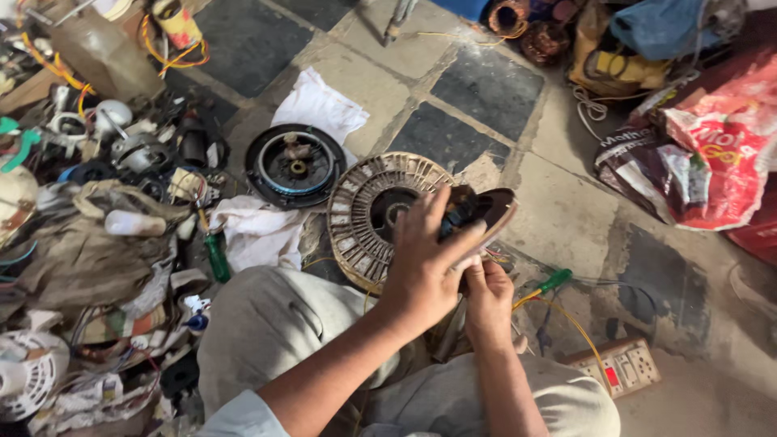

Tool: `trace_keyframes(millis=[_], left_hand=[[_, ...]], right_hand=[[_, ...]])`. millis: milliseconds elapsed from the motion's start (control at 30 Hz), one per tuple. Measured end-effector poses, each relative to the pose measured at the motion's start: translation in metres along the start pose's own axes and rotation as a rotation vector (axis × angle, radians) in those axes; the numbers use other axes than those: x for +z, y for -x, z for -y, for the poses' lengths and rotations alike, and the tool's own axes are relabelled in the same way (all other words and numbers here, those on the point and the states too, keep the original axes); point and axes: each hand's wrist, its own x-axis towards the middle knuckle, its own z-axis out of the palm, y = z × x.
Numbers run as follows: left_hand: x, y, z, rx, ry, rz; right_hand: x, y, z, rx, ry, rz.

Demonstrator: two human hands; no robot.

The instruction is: The person disassembles an electric motor by using a hammer to remove a metal cover, then uses a screwdriver to adjust internal wiring. The person removes the rotor assembly and places the cover aside.

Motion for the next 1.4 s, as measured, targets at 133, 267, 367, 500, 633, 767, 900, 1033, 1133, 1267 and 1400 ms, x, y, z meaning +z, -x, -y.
trace_keyframes(millis=[133,267,367,500,633,767,900,1033,1133,1267,1400], left_hand=[[-0.006,-0.009,0.023,-0.125,0.254,-0.046],[-0.005,-0.013,0.037,-0.102,0.216,0.079],[-0.008,-0.016,0.043,-0.235,0.217,0.204],[-0.029,-0.020,0.069,-0.474,0.414,0.257],[-0.034,-0.029,0.106,-0.406,0.640,0.191],[-0.027,-0.031,0.137,-0.419,0.842,0.178],[-0.020,-0.032,0.164,-0.559,1.010,0.154],[-0.009,-0.035,0.178,-0.735,1.139,0.063],[-0.004,-0.039,0.181,-0.835,1.235,-0.060],[-0.007,-0.040,0.180,-1.090,1.503,-0.122],[-0.013,-0.037,0.181,-1.227,1.701,-0.034]], right_hand=[[0.013,-0.001,0.012,-0.108,0.077,0.043],[0.015,-0.001,0.021,-0.067,0.019,0.087],[-0.006,-0.003,0.032,0.003,-0.223,0.198],[-0.020,-0.035,0.053,0.102,-0.355,0.027],[0.022,-0.087,0.066,0.068,-0.101,0.234],[0.056,-0.129,0.078,0.173,-0.261,0.573],[0.063,-0.153,0.069,0.498,-0.222,0.672],[0.064,-0.172,0.052,0.513,-0.073,0.519],[0.062,-0.179,0.045,0.466,-0.023,0.355],[0.047,-0.171,0.064,0.509,-0.120,0.508],[0.055,-0.161,0.075,0.509,-0.121,0.474]])
